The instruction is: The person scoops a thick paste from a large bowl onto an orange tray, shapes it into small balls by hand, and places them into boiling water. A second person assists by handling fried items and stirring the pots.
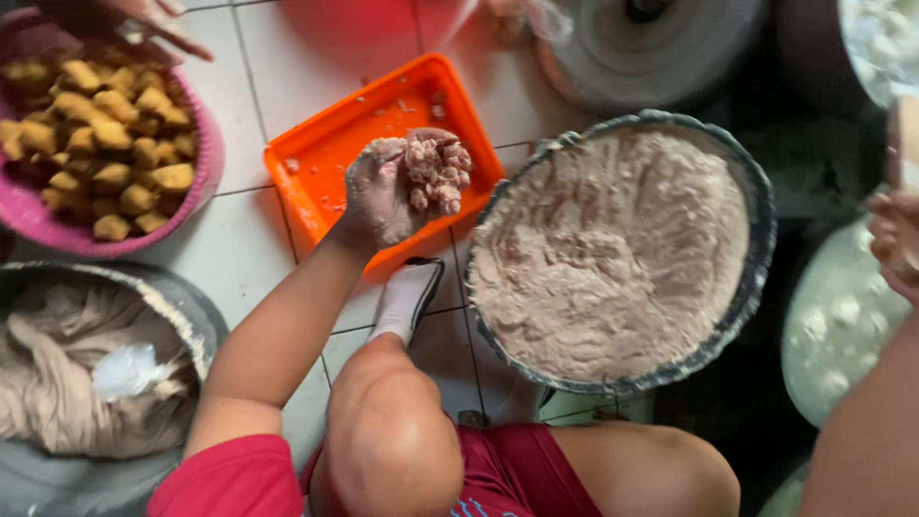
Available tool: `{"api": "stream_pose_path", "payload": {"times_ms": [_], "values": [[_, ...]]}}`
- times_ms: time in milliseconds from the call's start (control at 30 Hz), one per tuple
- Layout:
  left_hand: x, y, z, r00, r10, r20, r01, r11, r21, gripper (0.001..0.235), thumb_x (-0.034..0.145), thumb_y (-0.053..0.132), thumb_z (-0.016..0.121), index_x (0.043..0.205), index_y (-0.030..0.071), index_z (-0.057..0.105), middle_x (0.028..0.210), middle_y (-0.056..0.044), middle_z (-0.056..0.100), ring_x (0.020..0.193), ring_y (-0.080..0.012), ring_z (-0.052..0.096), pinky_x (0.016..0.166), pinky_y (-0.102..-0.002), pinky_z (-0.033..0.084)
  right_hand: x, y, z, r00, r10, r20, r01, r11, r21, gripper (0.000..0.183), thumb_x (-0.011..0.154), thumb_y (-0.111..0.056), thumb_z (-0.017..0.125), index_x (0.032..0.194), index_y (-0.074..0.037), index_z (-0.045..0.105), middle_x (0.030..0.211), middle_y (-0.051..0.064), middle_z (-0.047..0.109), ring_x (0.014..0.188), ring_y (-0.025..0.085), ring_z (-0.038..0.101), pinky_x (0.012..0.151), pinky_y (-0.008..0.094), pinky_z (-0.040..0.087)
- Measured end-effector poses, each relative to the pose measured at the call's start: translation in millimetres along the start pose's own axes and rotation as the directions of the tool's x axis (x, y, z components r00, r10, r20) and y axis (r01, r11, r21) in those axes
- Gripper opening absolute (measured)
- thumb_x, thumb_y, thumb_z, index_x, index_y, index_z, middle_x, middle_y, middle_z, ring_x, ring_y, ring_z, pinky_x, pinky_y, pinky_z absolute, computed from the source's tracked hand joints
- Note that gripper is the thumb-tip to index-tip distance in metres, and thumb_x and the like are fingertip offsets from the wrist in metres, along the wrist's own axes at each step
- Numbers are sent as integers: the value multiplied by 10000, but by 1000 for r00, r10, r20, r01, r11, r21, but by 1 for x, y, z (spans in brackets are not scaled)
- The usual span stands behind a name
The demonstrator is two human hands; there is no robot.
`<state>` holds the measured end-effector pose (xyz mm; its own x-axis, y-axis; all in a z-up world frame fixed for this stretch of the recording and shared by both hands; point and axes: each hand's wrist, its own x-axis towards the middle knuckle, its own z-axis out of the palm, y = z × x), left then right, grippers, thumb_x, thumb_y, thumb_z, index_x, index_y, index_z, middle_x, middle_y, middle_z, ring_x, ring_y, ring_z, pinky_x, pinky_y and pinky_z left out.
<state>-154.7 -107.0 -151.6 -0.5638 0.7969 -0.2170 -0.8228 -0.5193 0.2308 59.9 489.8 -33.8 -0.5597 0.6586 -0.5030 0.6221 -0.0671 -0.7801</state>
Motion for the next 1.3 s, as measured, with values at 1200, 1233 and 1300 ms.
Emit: {"api": "stream_pose_path", "payload": {"times_ms": [1200,1233,1300], "values": [[6,-188,169,955,-288,-66,-27,-307,951,371,911,359,704,1134,63,696,964,-217,726,924,-370,705,817,-442,556,49,40,106,975,-142,170,-8,745,667,144,893,0,661,951,-31,533,750,39,572,574,112,590,476,243,509],[6,-189,170,952,-300,-58,-41,-313,949,369,907,358,704,1126,60,700,970,-219,728,935,-374,704,824,-447,553,41,39,108,974,-157,166,16,773,634,146,889,-11,663,947,-35,532,738,50,573,553,132,587,448,255,483],[4,-191,172,945,-325,-42,-69,-323,944,366,900,356,704,1111,56,709,982,-223,730,958,-383,700,839,-456,547,27,37,110,969,-186,162,64,824,564,151,880,-33,667,941,-43,530,715,72,575,512,173,583,393,281,432]]}}
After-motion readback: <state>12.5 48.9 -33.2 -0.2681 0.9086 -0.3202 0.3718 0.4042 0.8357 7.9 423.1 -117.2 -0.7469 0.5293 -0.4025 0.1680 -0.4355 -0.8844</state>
